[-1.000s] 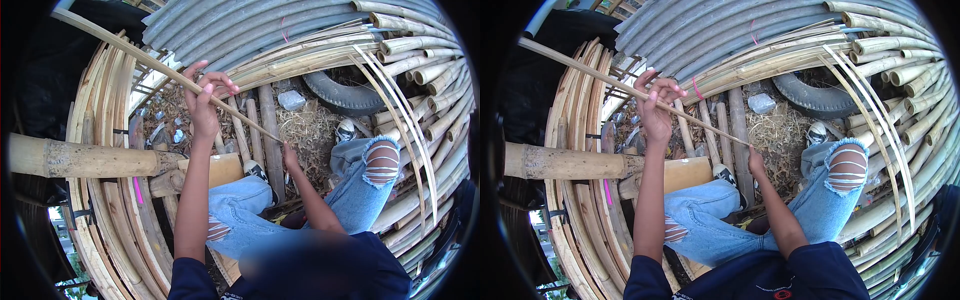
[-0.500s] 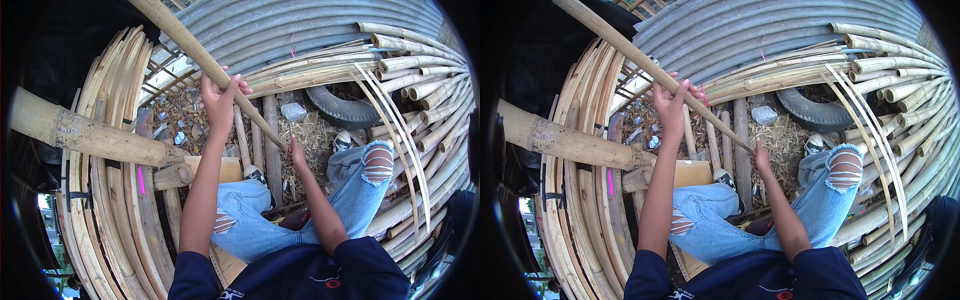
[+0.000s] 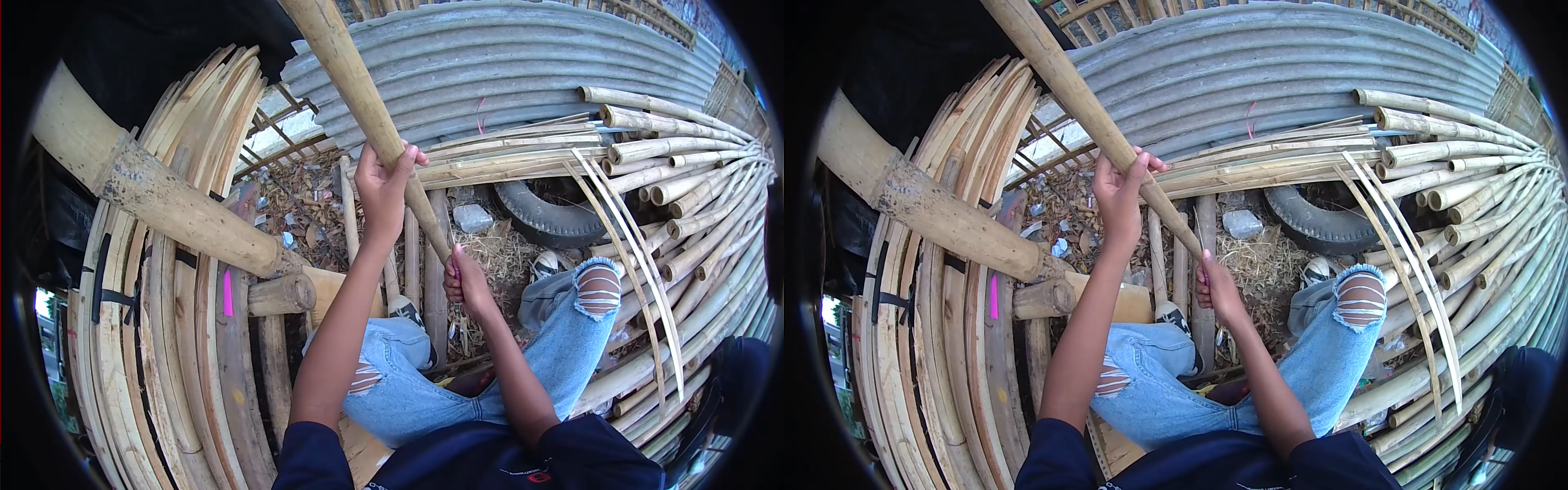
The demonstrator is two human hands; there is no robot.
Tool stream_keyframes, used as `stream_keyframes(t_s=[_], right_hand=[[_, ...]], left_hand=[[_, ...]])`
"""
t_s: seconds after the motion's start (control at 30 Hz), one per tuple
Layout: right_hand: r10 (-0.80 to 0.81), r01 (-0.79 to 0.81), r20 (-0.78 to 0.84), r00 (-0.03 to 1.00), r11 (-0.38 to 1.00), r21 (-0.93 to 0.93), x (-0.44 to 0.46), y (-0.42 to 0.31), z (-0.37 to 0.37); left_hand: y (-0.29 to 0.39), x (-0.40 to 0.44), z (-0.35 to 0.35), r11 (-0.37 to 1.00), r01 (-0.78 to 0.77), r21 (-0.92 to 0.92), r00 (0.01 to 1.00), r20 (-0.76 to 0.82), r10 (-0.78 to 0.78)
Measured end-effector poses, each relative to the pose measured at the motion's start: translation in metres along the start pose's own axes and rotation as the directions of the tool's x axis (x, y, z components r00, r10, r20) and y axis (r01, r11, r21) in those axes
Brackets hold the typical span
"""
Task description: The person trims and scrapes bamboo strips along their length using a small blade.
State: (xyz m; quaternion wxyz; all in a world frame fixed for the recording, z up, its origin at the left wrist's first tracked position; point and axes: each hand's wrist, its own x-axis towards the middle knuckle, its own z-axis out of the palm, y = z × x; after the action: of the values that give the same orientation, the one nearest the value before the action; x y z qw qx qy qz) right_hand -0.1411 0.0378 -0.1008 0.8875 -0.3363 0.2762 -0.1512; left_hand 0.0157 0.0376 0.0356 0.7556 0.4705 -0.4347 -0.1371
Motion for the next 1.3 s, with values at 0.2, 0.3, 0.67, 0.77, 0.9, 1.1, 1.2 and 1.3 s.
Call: stream_keyframes(t_s=[0.2, 0.3, 0.67, 0.77, 0.9, 1.1, 1.2, 1.3], right_hand=[[-0.121, 0.119, -0.098, 0.988, 0.993, -0.028, 0.005, -0.006, 0.051], [-0.047, 0.041, -0.209, 0.977, 0.999, -0.035, 0.046, 0.036, 0.009], [-0.097, 0.074, -0.13, 0.987, 0.983, -0.167, 0.023, 0.011, 0.032], [-0.326, 0.263, -0.166, 0.931, 0.912, -0.316, 0.031, 0.013, 0.04], [-0.165, -0.026, -0.433, 0.886, 0.915, -0.403, 0.082, 0.094, -0.047], [0.04, -0.089, -0.342, 0.939, 0.988, -0.127, 0.068, 0.102, -0.079], [-0.088, 0.07, -0.214, 0.973, 0.993, -0.092, 0.049, 0.053, -0.02], [-0.201, 0.185, -0.099, 0.975, 0.972, -0.144, 0.038, 0.037, 0.006]], left_hand=[[0.005, -0.01, 0.003, 0.981, 0.097, -0.17, 0.995, 0.048, -0.09], [0.0, -0.009, 0.001, 0.983, 0.078, -0.165, 0.995, -0.048, -0.087], [-0.008, -0.004, -0.011, 0.978, 0.105, -0.179, 0.994, -0.016, -0.11], [-0.007, -0.003, -0.005, 0.978, 0.091, -0.187, 0.995, -0.018, -0.096], [-0.006, -0.006, 0.0, 0.979, 0.088, -0.186, 0.994, -0.047, -0.099], [-0.001, -0.009, 0.015, 0.972, 0.143, -0.186, 0.99, 0.036, -0.139], [0.006, -0.008, 0.005, 0.952, 0.256, -0.169, 0.958, 0.176, -0.226], [0.007, -0.002, -0.007, 0.933, 0.296, -0.202, 0.921, 0.318, -0.223]])
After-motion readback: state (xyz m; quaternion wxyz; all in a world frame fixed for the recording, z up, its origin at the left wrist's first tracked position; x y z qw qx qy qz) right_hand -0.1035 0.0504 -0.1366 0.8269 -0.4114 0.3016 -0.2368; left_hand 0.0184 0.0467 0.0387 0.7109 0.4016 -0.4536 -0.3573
